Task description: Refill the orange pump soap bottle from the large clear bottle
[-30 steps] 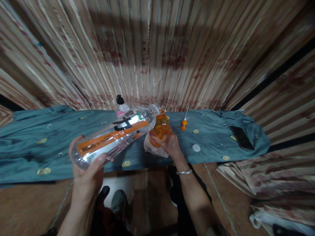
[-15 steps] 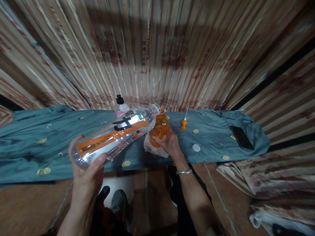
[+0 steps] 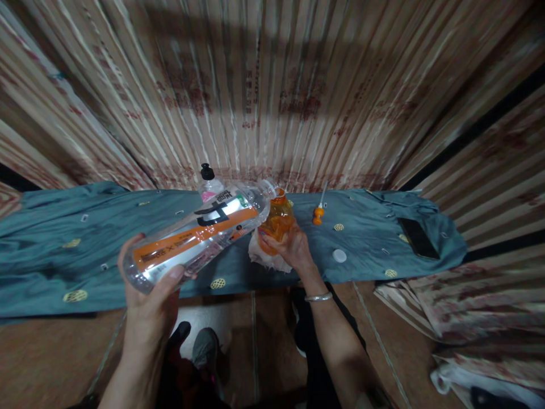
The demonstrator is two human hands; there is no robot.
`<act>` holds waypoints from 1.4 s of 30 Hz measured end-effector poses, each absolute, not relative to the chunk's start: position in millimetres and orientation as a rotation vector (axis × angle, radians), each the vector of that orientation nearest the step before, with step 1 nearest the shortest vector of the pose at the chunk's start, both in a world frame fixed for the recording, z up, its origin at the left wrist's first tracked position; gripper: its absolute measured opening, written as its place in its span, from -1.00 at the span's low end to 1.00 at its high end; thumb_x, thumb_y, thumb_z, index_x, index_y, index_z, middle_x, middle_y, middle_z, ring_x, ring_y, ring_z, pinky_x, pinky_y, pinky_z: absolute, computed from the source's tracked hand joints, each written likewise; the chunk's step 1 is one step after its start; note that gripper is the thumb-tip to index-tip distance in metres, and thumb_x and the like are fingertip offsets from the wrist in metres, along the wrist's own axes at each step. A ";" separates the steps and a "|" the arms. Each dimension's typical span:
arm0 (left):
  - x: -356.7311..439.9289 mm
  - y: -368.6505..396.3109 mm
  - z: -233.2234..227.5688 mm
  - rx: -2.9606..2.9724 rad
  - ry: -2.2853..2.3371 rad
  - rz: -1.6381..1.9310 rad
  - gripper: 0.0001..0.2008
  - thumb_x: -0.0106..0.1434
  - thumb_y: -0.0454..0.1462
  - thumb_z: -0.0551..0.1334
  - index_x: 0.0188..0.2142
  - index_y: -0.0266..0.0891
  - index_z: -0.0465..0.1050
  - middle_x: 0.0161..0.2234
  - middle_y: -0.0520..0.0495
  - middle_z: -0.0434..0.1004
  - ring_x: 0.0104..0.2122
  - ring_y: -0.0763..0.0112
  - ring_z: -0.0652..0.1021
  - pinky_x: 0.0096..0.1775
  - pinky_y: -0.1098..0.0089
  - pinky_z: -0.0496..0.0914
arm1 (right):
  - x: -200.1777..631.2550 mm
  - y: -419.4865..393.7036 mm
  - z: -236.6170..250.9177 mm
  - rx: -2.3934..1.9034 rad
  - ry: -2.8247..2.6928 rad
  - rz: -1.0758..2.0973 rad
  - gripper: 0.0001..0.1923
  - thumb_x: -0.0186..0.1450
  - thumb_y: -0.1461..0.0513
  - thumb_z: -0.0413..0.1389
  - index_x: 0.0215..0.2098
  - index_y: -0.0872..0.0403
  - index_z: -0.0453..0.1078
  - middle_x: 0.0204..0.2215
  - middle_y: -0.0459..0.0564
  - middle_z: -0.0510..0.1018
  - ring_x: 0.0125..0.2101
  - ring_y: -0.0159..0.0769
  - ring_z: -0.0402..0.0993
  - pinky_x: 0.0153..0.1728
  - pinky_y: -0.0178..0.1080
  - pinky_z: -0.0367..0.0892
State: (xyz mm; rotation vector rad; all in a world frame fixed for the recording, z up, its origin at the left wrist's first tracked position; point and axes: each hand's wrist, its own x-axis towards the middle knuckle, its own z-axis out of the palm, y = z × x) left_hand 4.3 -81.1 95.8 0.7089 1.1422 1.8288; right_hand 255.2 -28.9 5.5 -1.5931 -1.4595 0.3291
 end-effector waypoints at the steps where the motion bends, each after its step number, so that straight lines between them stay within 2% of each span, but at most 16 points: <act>1: 4.5 -80.7 96.0 0.701 1.146 1.827 -0.05 -0.50 -0.32 0.61 0.00 -0.09 0.42 -0.27 -0.05 0.67 -0.46 0.29 0.61 -0.62 0.41 0.51 | 255.3 -28.8 5.0 -1.588 -1.459 0.324 -0.38 0.12 0.04 0.45 0.05 0.09 0.41 -0.06 0.18 0.71 -0.05 0.00 0.71 -0.01 -0.06 0.60; 11: 6.9 -80.2 98.3 0.661 1.141 1.840 -0.06 -0.52 -0.36 0.59 -0.02 -0.10 0.41 -0.28 -0.04 0.67 -0.44 0.27 0.62 -0.65 0.43 0.49 | 256.7 -28.1 0.7 -1.589 -1.459 0.308 -0.37 0.12 -0.01 0.45 0.02 0.07 0.40 -0.09 0.18 0.72 -0.07 0.03 0.71 -0.02 -0.03 0.60; 17: 5.5 -79.6 96.5 0.676 1.152 1.833 -0.08 -0.51 -0.36 0.59 -0.04 -0.07 0.43 -0.27 0.00 0.66 -0.45 0.30 0.62 -0.63 0.43 0.50 | 256.8 -28.8 3.6 -1.583 -1.482 0.315 -0.43 0.14 0.03 0.44 -0.01 0.07 0.40 -0.07 0.19 0.71 -0.06 0.03 0.70 0.01 -0.02 0.59; 26: 6.8 -80.2 97.7 0.664 1.150 1.828 -0.08 -0.52 -0.34 0.60 -0.04 -0.07 0.44 -0.27 -0.01 0.67 -0.45 0.30 0.61 -0.63 0.42 0.51 | 254.1 -29.9 7.1 -1.562 -1.451 0.333 -0.43 0.13 0.05 0.45 0.02 0.05 0.41 -0.05 0.15 0.71 -0.04 0.00 0.70 0.01 -0.05 0.60; 37: 6.0 -79.2 97.2 0.669 1.141 1.829 -0.05 -0.52 -0.33 0.63 -0.03 -0.07 0.43 -0.24 -0.02 0.66 -0.42 0.30 0.61 -0.63 0.43 0.52 | 256.0 -29.9 7.4 -1.557 -1.482 0.337 -0.44 0.17 0.02 0.41 0.01 0.08 0.40 -0.06 0.19 0.71 -0.05 0.01 0.71 0.02 -0.03 0.59; 42: 3.1 -79.3 91.9 0.706 1.122 1.836 -0.05 -0.49 -0.31 0.64 0.01 -0.08 0.43 -0.22 -0.06 0.66 -0.39 0.28 0.62 -0.61 0.43 0.52 | 256.6 -29.1 3.9 -1.575 -1.470 0.332 -0.41 0.13 0.04 0.45 0.02 0.06 0.40 -0.06 0.18 0.71 -0.05 0.01 0.71 0.02 -0.04 0.59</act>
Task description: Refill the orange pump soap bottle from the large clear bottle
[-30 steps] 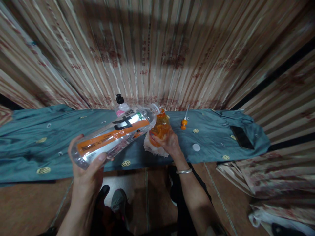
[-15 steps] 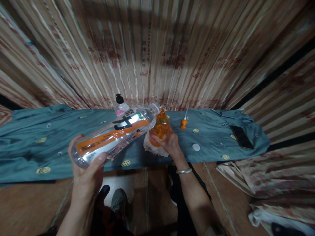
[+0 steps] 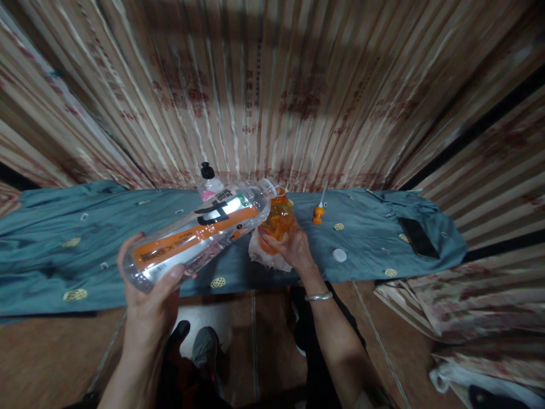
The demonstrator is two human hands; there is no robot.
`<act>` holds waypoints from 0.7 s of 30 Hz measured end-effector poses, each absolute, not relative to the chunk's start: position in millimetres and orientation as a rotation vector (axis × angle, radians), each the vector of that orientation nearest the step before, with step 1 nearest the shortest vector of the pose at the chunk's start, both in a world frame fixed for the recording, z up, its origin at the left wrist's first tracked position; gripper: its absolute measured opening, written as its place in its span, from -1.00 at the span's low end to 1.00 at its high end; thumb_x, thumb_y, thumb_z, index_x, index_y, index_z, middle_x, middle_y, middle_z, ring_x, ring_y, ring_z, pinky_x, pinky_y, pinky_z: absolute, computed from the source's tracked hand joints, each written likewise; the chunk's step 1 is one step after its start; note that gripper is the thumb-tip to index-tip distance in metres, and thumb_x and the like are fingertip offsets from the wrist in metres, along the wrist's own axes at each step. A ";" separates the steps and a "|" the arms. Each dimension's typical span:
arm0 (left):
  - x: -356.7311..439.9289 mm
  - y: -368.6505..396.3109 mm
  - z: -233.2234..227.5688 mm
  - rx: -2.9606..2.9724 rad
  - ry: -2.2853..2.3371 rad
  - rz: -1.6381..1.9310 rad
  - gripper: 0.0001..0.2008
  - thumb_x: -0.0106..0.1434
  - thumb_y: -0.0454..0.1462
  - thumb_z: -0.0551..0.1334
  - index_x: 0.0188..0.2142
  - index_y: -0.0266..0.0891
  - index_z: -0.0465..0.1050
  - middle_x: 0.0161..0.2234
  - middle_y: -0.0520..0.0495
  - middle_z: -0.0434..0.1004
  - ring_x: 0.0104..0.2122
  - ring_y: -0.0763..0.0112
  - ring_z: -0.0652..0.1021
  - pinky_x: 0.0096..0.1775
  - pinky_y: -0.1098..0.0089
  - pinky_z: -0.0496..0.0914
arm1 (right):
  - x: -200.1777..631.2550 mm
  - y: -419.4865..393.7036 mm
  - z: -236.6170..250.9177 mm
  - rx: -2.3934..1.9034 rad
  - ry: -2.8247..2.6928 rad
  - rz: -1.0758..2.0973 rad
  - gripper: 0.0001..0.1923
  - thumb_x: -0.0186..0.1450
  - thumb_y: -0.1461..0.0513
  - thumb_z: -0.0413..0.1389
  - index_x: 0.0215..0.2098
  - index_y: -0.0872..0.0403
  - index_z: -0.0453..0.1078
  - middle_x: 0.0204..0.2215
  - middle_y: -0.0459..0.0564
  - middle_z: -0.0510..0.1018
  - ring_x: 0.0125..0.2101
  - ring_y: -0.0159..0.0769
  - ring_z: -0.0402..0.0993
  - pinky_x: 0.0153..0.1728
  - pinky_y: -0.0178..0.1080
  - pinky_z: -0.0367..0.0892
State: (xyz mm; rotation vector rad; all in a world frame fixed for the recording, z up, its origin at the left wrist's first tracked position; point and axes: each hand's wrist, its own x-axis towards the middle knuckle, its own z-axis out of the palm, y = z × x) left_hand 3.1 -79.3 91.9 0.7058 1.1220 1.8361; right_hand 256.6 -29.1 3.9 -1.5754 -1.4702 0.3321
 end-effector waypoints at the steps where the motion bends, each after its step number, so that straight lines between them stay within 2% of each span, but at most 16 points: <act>1: 2.5 -79.4 90.6 0.723 1.118 1.839 -0.05 -0.47 -0.30 0.64 0.01 -0.09 0.44 -0.22 -0.07 0.67 -0.39 0.28 0.62 -0.61 0.44 0.51 | 256.6 -28.9 3.2 -1.580 -1.468 0.330 -0.41 0.13 0.04 0.45 0.01 0.06 0.40 -0.06 0.17 0.71 -0.05 0.01 0.70 0.02 -0.03 0.60; 7: 1.8 -80.8 89.4 0.798 1.125 1.839 -0.09 -0.41 -0.26 0.65 0.03 -0.07 0.47 -0.19 -0.05 0.62 -0.32 0.27 0.61 -0.58 0.45 0.53 | 256.8 -28.4 2.2 -1.587 -1.484 0.293 -0.41 0.14 0.02 0.44 0.03 0.04 0.40 -0.06 0.16 0.71 -0.04 0.01 0.70 0.01 -0.04 0.60; 13: 4.0 -81.5 93.7 0.731 1.135 1.827 -0.09 -0.48 -0.31 0.63 -0.02 -0.06 0.47 -0.23 -0.01 0.61 -0.40 0.31 0.59 -0.61 0.42 0.53 | 257.2 -29.1 4.6 -1.578 -1.474 0.336 -0.39 0.13 0.05 0.45 0.04 0.06 0.38 -0.03 0.18 0.71 -0.02 0.01 0.70 0.04 -0.04 0.58; 21: 5.1 -80.6 94.4 0.719 1.104 1.846 -0.08 -0.47 -0.34 0.64 -0.02 -0.06 0.46 -0.21 0.00 0.64 -0.38 0.28 0.62 -0.58 0.40 0.56 | 256.8 -29.3 6.8 -1.598 -1.471 0.354 -0.36 0.13 0.08 0.45 0.09 0.10 0.38 -0.03 0.21 0.71 -0.01 0.02 0.70 0.05 -0.02 0.58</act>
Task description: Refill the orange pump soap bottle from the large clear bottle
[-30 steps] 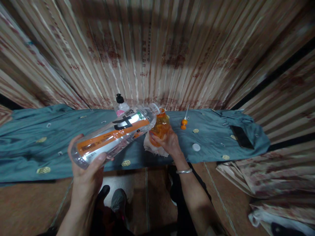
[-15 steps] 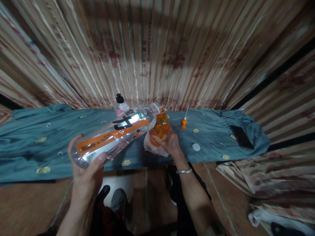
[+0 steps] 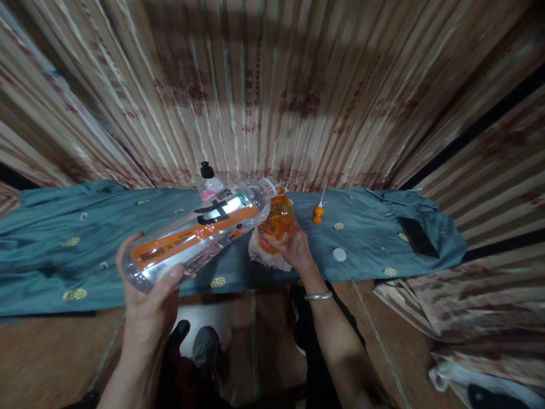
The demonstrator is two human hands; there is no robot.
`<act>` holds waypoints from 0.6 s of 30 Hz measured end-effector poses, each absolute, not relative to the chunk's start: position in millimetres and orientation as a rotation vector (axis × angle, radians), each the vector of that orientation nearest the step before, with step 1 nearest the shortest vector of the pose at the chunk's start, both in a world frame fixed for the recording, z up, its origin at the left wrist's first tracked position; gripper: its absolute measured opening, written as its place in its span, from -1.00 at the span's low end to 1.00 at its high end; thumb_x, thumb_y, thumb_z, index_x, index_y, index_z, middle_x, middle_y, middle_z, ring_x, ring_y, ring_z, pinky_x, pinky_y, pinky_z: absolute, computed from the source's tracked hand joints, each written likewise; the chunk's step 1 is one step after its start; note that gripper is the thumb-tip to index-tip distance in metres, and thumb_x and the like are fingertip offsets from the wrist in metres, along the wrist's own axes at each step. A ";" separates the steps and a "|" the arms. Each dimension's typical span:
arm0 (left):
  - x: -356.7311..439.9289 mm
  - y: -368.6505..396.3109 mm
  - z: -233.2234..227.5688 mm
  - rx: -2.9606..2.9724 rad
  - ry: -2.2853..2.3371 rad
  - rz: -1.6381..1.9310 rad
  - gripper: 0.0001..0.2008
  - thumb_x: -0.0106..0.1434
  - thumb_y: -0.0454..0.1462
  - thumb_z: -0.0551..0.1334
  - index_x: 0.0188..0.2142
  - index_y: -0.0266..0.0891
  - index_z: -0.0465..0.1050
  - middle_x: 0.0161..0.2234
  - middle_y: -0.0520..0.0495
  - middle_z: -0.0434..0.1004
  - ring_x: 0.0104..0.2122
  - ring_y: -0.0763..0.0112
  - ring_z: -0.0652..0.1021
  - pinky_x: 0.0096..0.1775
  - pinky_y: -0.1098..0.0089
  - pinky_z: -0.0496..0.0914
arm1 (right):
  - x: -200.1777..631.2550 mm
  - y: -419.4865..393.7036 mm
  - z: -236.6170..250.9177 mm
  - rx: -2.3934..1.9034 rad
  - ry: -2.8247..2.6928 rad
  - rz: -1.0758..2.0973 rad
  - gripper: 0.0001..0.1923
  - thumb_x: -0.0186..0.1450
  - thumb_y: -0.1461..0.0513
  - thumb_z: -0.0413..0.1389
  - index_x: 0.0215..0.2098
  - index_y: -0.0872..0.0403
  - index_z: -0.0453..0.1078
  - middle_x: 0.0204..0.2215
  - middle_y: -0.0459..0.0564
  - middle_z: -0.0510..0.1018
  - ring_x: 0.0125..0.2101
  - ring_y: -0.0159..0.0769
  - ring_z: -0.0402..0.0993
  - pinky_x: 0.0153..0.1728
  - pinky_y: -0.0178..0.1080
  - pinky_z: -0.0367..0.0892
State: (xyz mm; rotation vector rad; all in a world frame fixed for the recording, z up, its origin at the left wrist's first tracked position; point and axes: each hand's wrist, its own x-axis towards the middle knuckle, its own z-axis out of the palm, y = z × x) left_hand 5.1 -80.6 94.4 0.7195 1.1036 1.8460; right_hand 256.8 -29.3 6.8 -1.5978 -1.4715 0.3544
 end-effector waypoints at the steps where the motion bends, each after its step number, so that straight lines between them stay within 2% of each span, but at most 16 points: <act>1: 4.7 -80.6 94.2 0.728 1.107 1.844 -0.08 -0.47 -0.33 0.64 -0.02 -0.06 0.46 -0.22 -0.01 0.64 -0.38 0.29 0.62 -0.58 0.41 0.55 | 256.8 -29.3 6.9 -1.600 -1.470 0.354 -0.37 0.13 0.08 0.45 0.08 0.09 0.38 -0.02 0.20 0.71 -0.01 0.02 0.70 0.05 -0.03 0.58; 8: 3.3 -80.9 92.0 0.738 1.119 1.832 -0.10 -0.47 -0.32 0.65 -0.03 -0.01 0.49 -0.21 0.03 0.62 -0.40 0.33 0.61 -0.59 0.47 0.51 | 257.4 -29.2 6.6 -1.586 -1.456 0.361 -0.42 0.12 0.07 0.45 0.02 0.05 0.39 -0.04 0.18 0.72 -0.03 0.02 0.70 0.05 -0.01 0.59; 13: 4.9 -80.9 93.1 0.723 1.103 1.844 -0.10 -0.47 -0.35 0.64 -0.03 -0.01 0.49 -0.18 0.02 0.63 -0.33 0.31 0.63 -0.50 0.45 0.58 | 257.2 -29.1 6.9 -1.560 -1.474 0.347 -0.45 0.13 0.09 0.44 0.00 0.06 0.39 -0.03 0.19 0.71 -0.02 0.02 0.70 0.05 -0.03 0.59; 18: 3.5 -80.7 91.8 0.748 1.078 1.850 -0.12 -0.43 -0.35 0.63 -0.03 -0.01 0.48 -0.20 0.02 0.63 -0.38 0.30 0.62 -0.59 0.43 0.54 | 256.4 -29.0 6.7 -1.571 -1.476 0.322 -0.44 0.13 0.07 0.44 0.01 0.04 0.38 -0.05 0.18 0.71 -0.03 0.02 0.70 0.04 -0.01 0.59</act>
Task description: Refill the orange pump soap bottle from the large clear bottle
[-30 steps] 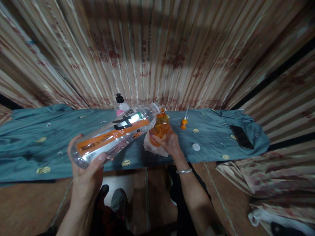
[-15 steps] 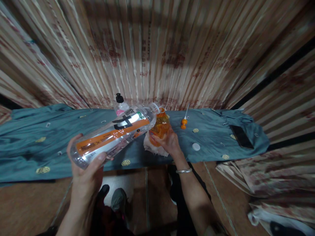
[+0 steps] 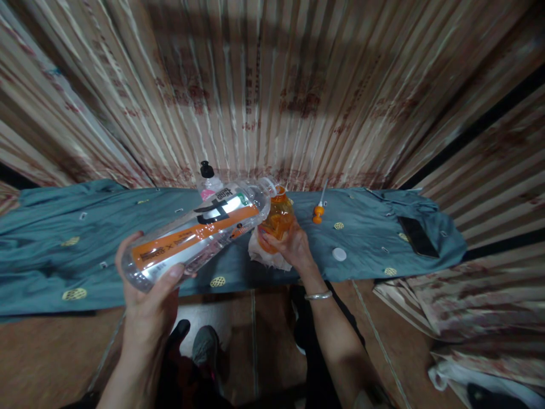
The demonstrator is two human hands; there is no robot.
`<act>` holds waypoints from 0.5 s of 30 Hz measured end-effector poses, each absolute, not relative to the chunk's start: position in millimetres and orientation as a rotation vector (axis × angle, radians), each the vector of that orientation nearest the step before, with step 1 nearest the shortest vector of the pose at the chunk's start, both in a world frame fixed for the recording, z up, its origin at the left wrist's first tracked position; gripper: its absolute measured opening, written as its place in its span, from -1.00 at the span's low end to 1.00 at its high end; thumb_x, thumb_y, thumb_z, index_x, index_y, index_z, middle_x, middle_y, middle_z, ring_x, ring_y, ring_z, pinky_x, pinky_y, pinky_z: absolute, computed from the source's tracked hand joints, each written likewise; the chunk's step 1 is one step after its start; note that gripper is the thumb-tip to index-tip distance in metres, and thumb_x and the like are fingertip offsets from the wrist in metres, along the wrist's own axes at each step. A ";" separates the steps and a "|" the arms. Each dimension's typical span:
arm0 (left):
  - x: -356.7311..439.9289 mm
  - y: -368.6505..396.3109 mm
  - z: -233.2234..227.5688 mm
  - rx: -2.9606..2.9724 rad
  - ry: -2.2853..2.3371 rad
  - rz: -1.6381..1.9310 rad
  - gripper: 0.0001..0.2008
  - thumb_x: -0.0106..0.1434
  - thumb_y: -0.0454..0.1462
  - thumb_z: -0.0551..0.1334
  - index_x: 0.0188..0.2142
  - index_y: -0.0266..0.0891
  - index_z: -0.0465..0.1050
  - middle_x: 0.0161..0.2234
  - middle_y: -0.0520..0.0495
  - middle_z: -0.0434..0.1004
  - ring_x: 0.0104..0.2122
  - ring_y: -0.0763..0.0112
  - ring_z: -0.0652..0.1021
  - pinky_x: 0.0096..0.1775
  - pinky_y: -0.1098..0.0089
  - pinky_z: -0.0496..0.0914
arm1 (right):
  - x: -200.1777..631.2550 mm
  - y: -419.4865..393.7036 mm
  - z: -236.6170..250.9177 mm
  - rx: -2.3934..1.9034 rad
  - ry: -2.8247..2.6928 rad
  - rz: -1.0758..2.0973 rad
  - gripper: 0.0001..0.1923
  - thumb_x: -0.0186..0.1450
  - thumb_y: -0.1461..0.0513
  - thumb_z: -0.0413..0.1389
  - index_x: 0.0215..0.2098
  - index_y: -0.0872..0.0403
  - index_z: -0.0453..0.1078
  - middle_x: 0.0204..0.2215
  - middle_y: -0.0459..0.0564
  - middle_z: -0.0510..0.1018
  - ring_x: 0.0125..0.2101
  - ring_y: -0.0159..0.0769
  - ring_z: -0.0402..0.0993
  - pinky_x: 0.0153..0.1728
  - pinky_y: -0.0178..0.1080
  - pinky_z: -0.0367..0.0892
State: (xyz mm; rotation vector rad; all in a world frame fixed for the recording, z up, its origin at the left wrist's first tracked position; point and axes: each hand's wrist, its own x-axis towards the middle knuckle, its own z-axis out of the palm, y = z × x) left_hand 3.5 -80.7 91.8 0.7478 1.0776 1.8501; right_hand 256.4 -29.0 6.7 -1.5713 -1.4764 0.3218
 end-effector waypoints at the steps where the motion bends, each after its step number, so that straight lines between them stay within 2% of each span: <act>1: 3.1 -80.7 91.4 0.757 1.080 1.851 -0.13 -0.42 -0.35 0.63 -0.03 -0.01 0.48 -0.20 0.02 0.63 -0.40 0.31 0.61 -0.59 0.43 0.54 | 256.4 -29.0 6.8 -1.573 -1.480 0.319 -0.44 0.13 0.08 0.44 0.01 0.04 0.38 -0.05 0.18 0.71 -0.04 0.02 0.70 0.04 0.00 0.60; 5: 2.9 -80.8 91.1 0.766 1.091 1.840 -0.12 -0.43 -0.33 0.63 -0.03 -0.02 0.48 -0.20 0.00 0.63 -0.40 0.31 0.61 -0.59 0.44 0.53 | 256.7 -29.0 7.9 -1.568 -1.494 0.331 -0.46 0.15 0.08 0.43 0.01 0.05 0.39 -0.04 0.19 0.71 -0.02 0.01 0.70 0.06 0.00 0.59; 10: 3.3 -80.9 91.2 0.738 1.092 1.844 -0.11 -0.44 -0.35 0.64 -0.02 -0.01 0.48 -0.17 0.01 0.62 -0.31 0.28 0.63 -0.52 0.45 0.55 | 257.1 -28.8 7.6 -1.588 -1.479 0.356 -0.43 0.13 0.07 0.44 0.01 0.07 0.40 -0.03 0.20 0.71 -0.02 0.02 0.69 0.06 -0.01 0.58; 15: 1.0 -81.1 88.8 0.813 1.090 1.821 -0.13 -0.38 -0.28 0.65 0.00 0.01 0.48 -0.18 0.01 0.62 -0.36 0.34 0.61 -0.54 0.50 0.49 | 257.8 -28.4 6.6 -1.583 -1.487 0.364 -0.43 0.14 0.08 0.44 0.02 0.06 0.39 -0.04 0.19 0.72 -0.02 0.01 0.70 0.05 -0.02 0.59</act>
